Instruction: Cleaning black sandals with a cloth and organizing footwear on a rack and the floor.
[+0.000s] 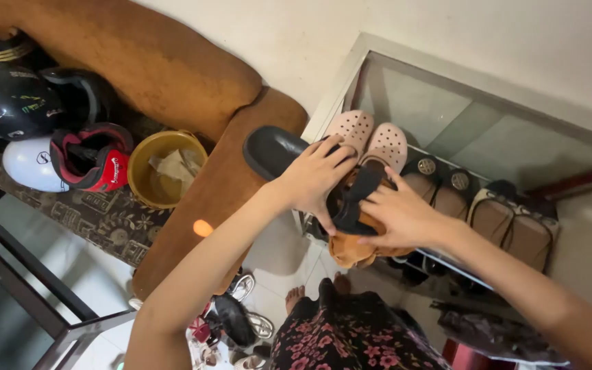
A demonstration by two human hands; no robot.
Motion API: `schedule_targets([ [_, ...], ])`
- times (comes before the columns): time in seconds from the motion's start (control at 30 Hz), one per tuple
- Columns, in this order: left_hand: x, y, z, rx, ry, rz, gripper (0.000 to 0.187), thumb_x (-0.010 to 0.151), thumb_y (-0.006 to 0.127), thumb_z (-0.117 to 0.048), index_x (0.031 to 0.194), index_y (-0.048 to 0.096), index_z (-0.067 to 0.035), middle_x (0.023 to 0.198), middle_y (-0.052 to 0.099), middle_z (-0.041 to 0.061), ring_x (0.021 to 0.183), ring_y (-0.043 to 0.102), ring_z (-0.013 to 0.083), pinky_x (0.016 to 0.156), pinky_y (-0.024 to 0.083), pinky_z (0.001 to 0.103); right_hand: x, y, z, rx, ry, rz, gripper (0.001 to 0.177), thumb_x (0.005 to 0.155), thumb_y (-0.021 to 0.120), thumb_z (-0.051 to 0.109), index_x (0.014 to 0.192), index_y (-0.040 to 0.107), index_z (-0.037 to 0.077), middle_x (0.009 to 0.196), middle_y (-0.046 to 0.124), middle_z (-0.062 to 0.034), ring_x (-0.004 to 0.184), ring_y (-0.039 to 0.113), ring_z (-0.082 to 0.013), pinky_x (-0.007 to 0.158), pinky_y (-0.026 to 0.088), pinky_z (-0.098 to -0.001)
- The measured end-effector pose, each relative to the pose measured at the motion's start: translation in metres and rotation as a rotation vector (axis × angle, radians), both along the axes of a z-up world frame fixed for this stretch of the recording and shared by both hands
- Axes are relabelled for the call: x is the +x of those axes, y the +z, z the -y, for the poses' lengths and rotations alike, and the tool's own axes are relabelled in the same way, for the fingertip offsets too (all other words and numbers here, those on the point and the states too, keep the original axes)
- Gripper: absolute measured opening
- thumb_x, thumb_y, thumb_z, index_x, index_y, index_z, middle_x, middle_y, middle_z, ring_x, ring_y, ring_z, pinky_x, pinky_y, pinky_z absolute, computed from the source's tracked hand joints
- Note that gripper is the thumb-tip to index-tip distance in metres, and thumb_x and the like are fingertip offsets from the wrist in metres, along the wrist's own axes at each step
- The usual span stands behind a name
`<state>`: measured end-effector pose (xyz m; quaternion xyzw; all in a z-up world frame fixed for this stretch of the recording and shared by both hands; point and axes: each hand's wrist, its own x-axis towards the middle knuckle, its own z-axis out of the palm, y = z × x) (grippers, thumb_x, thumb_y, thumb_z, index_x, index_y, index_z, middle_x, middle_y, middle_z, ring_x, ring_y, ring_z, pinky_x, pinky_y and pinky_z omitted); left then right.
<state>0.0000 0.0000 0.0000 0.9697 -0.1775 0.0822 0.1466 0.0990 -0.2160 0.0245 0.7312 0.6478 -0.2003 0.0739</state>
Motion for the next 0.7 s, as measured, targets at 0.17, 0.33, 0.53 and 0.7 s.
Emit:
schedule_targets([
  [0.17,0.003,-0.004,-0.004,-0.001,0.002,-0.007,0.134,0.032,0.092,-0.073,0.137,0.052,0.001,0.141,0.049,0.016,0.141,0.032,0.0435,0.114,0.032,0.054,0.006,-0.025,0.017,0.249,-0.036,-0.173,0.054,0.073,0.083,0.049,0.11,0.072,0.011,0.119,0.067,-0.0042,0.132,0.051,-0.0237,0.124,0.012,-0.0584],
  [0.33,0.003,-0.014,-0.007,-0.031,-0.005,0.012,0.134,0.034,0.092,-0.074,0.137,0.052,0.002,0.141,0.049,0.018,0.141,0.032,0.0434,0.115,0.031,0.054,-0.003,-0.037,0.026,0.487,-0.163,-0.336,0.045,0.063,0.091,0.04,0.091,0.077,0.008,0.103,0.075,-0.0028,0.12,0.061,-0.0223,0.122,0.02,-0.0545],
  [0.53,0.0,-0.016,-0.007,-0.074,-0.009,0.039,0.132,0.036,0.091,-0.075,0.136,0.052,0.003,0.139,0.05,0.019,0.141,0.033,0.0431,0.117,0.029,0.053,-0.035,-0.048,0.043,0.696,-0.373,-0.35,0.033,0.07,0.088,0.022,0.096,0.077,0.005,0.102,0.076,-0.0051,0.101,0.064,-0.0218,0.085,0.054,-0.0353],
  [0.7,-0.005,-0.015,-0.003,-0.073,0.056,0.026,0.133,0.039,0.09,-0.077,0.137,0.051,0.004,0.141,0.049,0.018,0.143,0.032,0.0431,0.118,0.028,0.053,-0.06,-0.029,0.052,0.776,-0.177,0.191,0.033,0.071,0.082,0.004,0.102,0.072,-0.001,0.12,0.071,-0.013,0.102,0.063,-0.0279,0.088,0.056,-0.0362],
])
